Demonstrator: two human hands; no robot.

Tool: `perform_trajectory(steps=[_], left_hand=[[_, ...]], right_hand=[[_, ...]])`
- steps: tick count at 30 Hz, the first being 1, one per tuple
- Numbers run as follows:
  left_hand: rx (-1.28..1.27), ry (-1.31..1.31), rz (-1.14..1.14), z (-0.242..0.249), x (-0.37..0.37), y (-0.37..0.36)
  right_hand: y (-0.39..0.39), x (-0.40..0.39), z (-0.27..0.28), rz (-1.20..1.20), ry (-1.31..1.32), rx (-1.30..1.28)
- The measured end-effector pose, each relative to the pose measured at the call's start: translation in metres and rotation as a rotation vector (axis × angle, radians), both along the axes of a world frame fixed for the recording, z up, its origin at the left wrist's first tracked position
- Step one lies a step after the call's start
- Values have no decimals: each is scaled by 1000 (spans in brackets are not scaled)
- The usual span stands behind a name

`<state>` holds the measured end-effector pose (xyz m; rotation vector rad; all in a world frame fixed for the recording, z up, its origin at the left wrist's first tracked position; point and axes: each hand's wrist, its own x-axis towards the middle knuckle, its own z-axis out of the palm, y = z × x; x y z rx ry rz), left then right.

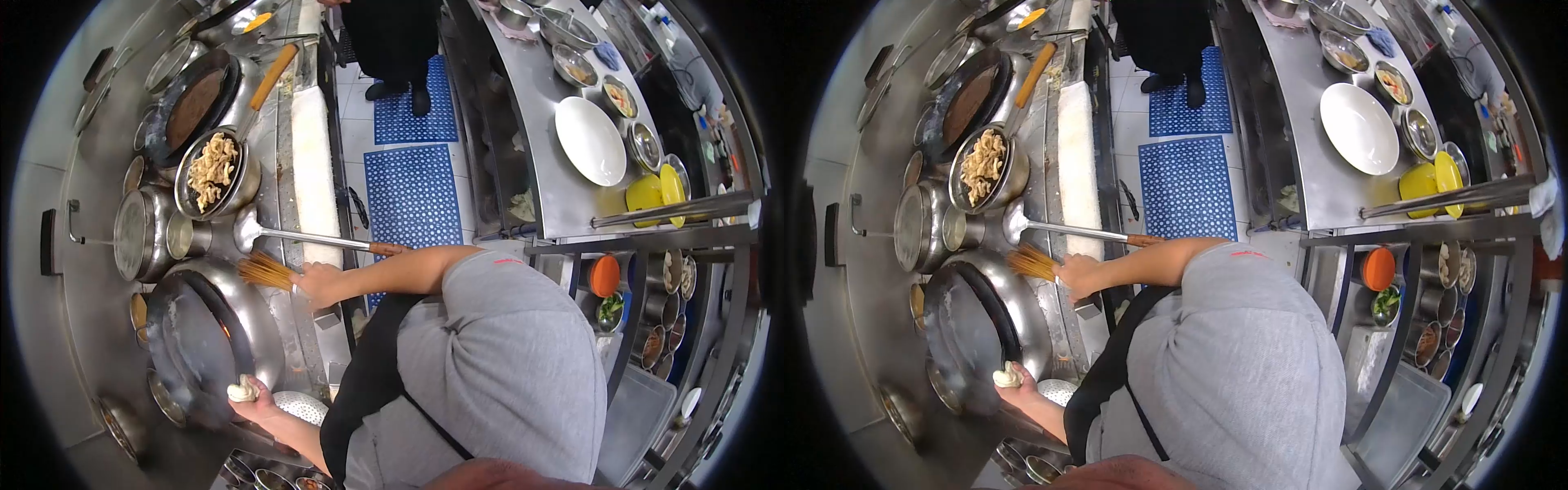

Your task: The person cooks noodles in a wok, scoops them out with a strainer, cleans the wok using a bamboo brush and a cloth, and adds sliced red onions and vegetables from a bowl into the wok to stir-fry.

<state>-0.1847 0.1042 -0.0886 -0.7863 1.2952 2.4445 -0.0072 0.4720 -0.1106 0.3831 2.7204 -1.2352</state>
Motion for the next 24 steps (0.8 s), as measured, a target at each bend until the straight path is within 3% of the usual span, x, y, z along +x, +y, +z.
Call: perform_trajectory(steps=[6,8,9,10,11,12,13,14,15,16,18,21,23,24], left_hand=[[1,14,82,9,15,15],[-34,-36,179,31,29,36],[5,51,124,5,15,13],[28,57,136,11,26,20],[96,173,-41,-3,24,8],[207,94,59,17,42,20],[346,157,-133,20,57,12],[329,80,-30,34,74,20],[384,111,-102,37,89,16],[287,37,22,57,112,26],[246,62,69,45,137,22],[242,105,84,38,178,11],[247,121,73,19,202,-6],[218,130,117,19,215,-12]], right_hand=[[2,1,7,31,-30,17],[0,-5,-21,11,-41,28],[-2,-13,-29,10,-82,27],[1,-11,-23,-5,-66,-65],[7,-10,-30,-48,6,-111],[13,-10,-52,-58,220,-33],[21,-1,-13,-59,96,-416],[30,8,29,-120,-52,-766],[34,10,52,-125,-19,-897],[31,11,75,-97,52,-974],[25,-4,95,-1,177,-1004],[-9,-56,148,232,271,-884],[-33,-113,155,389,338,-606],[-41,-148,156,537,472,-252]])
